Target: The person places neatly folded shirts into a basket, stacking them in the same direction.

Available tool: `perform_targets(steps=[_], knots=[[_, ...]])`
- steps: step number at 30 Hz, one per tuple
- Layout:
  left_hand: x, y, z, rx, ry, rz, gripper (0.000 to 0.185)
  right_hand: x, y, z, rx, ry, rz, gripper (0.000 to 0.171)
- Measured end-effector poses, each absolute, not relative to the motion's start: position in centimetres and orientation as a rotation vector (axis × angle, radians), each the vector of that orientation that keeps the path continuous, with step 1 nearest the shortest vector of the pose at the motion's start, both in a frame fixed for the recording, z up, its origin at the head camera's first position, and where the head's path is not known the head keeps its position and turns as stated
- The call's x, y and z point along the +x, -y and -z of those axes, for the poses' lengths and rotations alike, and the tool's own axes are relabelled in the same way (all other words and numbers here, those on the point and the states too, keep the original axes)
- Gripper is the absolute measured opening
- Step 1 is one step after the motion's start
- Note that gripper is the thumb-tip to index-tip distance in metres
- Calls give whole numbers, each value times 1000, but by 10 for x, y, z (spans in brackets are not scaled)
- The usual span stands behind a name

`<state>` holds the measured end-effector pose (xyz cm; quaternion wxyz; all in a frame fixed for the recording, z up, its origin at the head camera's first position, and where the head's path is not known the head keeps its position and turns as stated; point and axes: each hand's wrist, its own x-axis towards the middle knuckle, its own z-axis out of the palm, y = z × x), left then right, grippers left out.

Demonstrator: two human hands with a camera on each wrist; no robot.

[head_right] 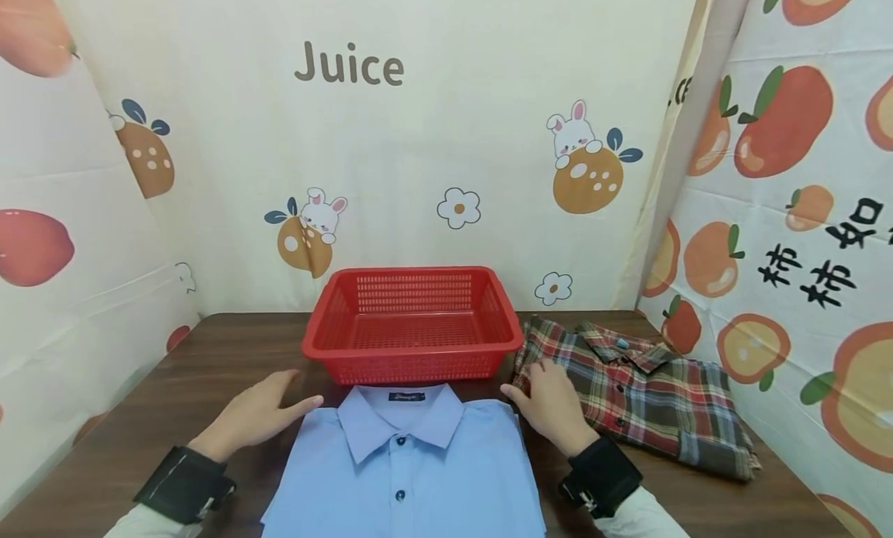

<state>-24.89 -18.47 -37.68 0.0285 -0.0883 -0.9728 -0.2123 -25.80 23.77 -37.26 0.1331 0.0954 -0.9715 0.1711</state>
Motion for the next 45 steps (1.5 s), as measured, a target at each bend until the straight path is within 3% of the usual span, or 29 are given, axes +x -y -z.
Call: perform_targets(steps=[5, 11, 18, 23, 30, 33, 38, 45], knots=[[-248, 178, 381, -416, 3065, 873, 65, -256, -215, 377, 400, 2815, -591, 36], [-257, 163, 384, -600, 3028, 933, 53, -262, -190, 379, 525, 2873, -652, 37], [-266, 148, 389, -601, 3014, 1008, 34, -275, -179, 385, 638, 2978, -817, 33], [-272, 140, 391, -536, 3026, 1121, 33, -282, -173, 385, 687, 3016, -895, 31], [-281, 133, 392, -532, 2997, 1189, 60, -287, -166, 379, 649, 3132, -849, 41], [-281, 133, 393, -513, 3031, 1164, 59, -288, -167, 379, 645, 3153, -838, 41], [-283, 136, 390, -469, 3100, 1105, 32, -289, -175, 377, 595, 3176, -853, 42], [-281, 148, 383, -324, 3183, 1048, 40, -291, -194, 374, 468, 3205, -868, 42]])
